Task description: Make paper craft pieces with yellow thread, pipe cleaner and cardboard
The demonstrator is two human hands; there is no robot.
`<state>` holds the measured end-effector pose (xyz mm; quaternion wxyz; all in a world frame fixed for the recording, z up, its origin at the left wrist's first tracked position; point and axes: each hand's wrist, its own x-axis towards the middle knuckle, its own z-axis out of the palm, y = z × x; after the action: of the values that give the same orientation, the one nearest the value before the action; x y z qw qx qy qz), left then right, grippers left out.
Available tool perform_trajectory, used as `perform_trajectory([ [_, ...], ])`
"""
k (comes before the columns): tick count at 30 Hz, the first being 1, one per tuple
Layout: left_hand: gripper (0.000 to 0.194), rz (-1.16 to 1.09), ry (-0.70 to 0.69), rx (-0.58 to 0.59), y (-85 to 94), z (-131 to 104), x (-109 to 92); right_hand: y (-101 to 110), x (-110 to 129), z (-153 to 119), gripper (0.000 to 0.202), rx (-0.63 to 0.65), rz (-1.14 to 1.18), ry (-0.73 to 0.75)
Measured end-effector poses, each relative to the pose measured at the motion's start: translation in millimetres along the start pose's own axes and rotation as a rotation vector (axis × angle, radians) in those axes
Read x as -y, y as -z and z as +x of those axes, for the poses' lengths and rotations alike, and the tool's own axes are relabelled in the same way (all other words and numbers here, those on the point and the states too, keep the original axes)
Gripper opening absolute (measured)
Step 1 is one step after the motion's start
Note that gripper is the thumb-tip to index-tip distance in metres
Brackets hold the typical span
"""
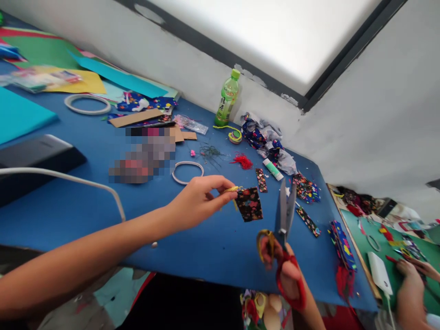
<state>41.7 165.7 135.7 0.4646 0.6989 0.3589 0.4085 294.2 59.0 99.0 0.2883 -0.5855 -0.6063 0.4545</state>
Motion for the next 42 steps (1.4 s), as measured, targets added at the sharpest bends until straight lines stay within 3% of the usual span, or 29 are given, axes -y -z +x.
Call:
perform_trajectory([
  [2,0.025,-0.042,0.042,0.013,0.2,1,0,17,-1,9,0.082,-0.163,-0.142,-0.083],
  [5,0.025,-0.098,0.078,0.033,0.1,3,1,36,1,28,0.047,-0.334,-0.624,-0.215],
  [7,0.025,-0.137,0.095,0.047,-0.3,4,3,41,-1,41,0.046,-0.354,-0.840,-0.233],
  [12,0.026,-0.237,0.170,0.074,-2.5,6,7,46,-12,58,0.047,-0.226,-0.894,-0.096],
  [16,0.022,-0.278,0.216,0.092,-6.6,5,8,47,11,59,0.044,-0.346,-0.785,0.101],
  [17,0.022,-0.282,0.224,0.094,-8.0,4,9,44,19,60,0.046,-0.319,-0.679,0.163],
  [19,0.022,-0.284,0.237,0.102,-10.7,3,10,35,36,62,0.047,-0.122,-0.417,0.228],
  [21,0.023,-0.268,0.238,0.124,-12.6,3,12,24,46,65,0.043,0.054,-0.224,0.232],
  [23,0.023,-0.222,0.213,0.159,-12.9,4,13,16,47,67,0.034,0.149,-0.143,0.220],
  [31,0.019,0.114,-0.243,0.285,-11.8,1,17,29,27,66,0.028,0.404,-0.225,0.293],
  [37,0.019,0.166,-0.293,0.321,-16.3,-5,17,26,22,71,0.022,0.526,-0.129,0.336],
  [42,0.017,0.142,-0.305,0.326,-16.2,-9,11,20,21,71,0.031,0.561,-0.019,0.292],
])
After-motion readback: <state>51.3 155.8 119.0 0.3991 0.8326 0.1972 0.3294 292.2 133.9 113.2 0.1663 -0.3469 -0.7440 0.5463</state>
